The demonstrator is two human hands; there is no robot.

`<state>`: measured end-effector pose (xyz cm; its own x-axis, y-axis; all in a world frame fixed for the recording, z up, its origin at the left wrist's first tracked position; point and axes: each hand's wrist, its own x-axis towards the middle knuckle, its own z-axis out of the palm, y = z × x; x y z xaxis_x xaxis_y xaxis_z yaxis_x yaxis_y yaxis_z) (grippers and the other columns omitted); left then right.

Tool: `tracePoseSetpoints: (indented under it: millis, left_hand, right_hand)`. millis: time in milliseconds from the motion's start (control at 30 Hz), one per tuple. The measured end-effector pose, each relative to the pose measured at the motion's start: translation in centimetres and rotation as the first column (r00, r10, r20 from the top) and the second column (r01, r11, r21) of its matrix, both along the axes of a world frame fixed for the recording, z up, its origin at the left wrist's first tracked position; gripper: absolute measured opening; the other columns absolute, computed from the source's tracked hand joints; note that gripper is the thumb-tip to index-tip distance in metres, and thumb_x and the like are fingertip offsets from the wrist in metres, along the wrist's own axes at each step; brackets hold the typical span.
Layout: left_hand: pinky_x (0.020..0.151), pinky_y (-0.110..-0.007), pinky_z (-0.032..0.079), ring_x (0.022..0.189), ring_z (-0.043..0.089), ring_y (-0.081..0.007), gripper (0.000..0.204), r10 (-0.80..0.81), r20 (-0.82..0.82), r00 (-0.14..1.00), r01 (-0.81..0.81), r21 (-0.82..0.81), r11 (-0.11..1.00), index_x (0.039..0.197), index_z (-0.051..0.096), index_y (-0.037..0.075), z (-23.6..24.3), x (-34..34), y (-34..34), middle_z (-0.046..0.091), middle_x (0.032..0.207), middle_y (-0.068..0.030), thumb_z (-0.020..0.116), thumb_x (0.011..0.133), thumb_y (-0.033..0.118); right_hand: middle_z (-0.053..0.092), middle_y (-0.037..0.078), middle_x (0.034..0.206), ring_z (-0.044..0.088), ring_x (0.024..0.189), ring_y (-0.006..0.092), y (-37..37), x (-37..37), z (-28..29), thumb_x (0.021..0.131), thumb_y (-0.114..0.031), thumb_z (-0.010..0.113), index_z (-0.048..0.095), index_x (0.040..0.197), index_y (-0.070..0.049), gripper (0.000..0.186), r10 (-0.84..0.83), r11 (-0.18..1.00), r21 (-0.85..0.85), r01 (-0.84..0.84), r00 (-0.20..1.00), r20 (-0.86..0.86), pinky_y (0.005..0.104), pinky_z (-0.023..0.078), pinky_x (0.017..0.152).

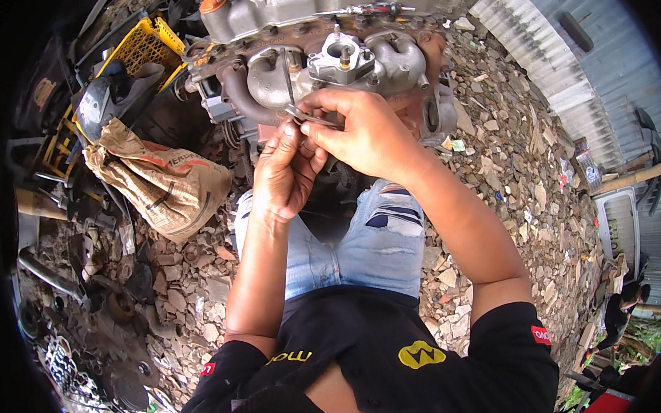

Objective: The person is working on a car engine, using a wrench to tighten bolts on the exhaust manifold. They are sitting on the ground in a cluttered workshop environment.

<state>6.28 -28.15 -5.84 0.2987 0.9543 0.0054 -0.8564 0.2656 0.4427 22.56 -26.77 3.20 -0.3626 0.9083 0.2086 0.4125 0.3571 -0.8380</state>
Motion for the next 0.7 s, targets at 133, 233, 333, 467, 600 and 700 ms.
tracePoseSetpoints:
  millis: [133, 233, 333, 467, 600, 700]
  left_hand:
    - [0.082, -0.034, 0.063, 0.1, 0.071, -0.0153, 0.028, -0.131, 0.009, 0.991, 0.131, 0.002, 0.991, 0.125, 0.066, 0.006, -0.8, -0.6, -0.2, 0.073, 0.11, -0.0051, 0.065, 0.103, 0.022]
    - [0.078, -0.036, 0.064, 0.096, 0.072, -0.0159, 0.029, -0.163, -0.023, 0.986, 0.162, -0.043, 0.986, 0.126, 0.066, 0.004, -1.1, -0.7, -0.4, 0.074, 0.107, -0.0057, 0.066, 0.102, 0.022]
    - [0.077, -0.033, 0.063, 0.091, 0.072, -0.0141, 0.031, -0.126, -0.066, 0.99, 0.123, -0.046, 0.991, 0.128, 0.066, 0.004, -0.8, -0.6, -0.5, 0.073, 0.104, -0.0045, 0.066, 0.103, 0.021]
    - [0.075, -0.032, 0.061, 0.083, 0.066, -0.0122, 0.03, 0.095, -0.172, 0.981, -0.105, -0.049, 0.993, 0.129, 0.066, 0.003, 0.5, -1.6, 0.8, 0.071, 0.105, -0.0049, 0.064, 0.104, 0.02]
    - [0.074, -0.027, 0.053, 0.079, 0.063, -0.01, 0.042, 0.435, -0.593, 0.678, -0.375, 0.229, 0.898, 0.135, 0.067, 0.004, 2.4, -5.5, 5.0, 0.073, 0.102, -0.0056, 0.07, 0.101, 0.027]
    - [0.085, -0.03, 0.055, 0.094, 0.071, -0.0139, 0.043, 0.681, -0.719, 0.142, -0.25, 0.639, 0.727, 0.128, 0.069, -0.004, 4.4, -8.4, 10.3, 0.077, 0.108, -0.0156, 0.069, 0.099, 0.028]
  right_hand:
    - [0.073, 0.009, 0.113, 0.066, 0.103, 0.0137, 0.2, 0.8, -0.2, 0.093, -0.005, 0.074, 0.066, 0.126, 0.004, 0.035, 0.084, 0.994, -0.072, -0.086, 0.996, -0.028, 0.0323, 0.055, 0.091]
    - [0.072, 0.009, 0.114, 0.067, 0.104, 0.0153, 0.3, 1.0, -0.3, 0.09, -0.004, 0.076, 0.067, 0.123, 0.004, 0.034, 0.114, 0.988, -0.1, -0.117, 0.993, -0.034, 0.0322, 0.055, 0.091]
    - [0.071, 0.011, 0.11, 0.068, 0.1, 0.0179, 0.1, 1.1, -0.5, 0.089, -0.003, 0.076, 0.069, 0.121, 0.003, 0.034, 0.074, 0.996, 0.038, -0.076, 0.996, 0.057, 0.0317, 0.054, 0.088]
    - [0.069, 0.002, 0.105, 0.063, 0.094, 0.0082, 0.5, 2.6, 0.1, 0.093, -0.005, 0.074, 0.07, 0.125, -0.004, 0.032, 0.029, 0.999, 0.041, -0.029, 0.999, -0.014, 0.0238, 0.052, 0.08]
    - [0.076, 0.009, 0.099, 0.07, 0.091, 0.019, 3.2, 6.1, 0.7, 0.099, -0.02, 0.068, 0.074, 0.118, -0.006, 0.024, -0.424, 0.878, 0.265, 0.399, 0.905, 0.042, 0.0324, 0.054, 0.083]
    - [0.075, 0.021, 0.103, 0.07, 0.102, 0.0422, 5.3, 8.3, -0.1, 0.099, -0.028, 0.063, 0.073, 0.117, -0.004, 0.032, -0.579, 0.804, 0.347, 0.483, 0.769, 0.271, 0.0435, 0.054, 0.088]
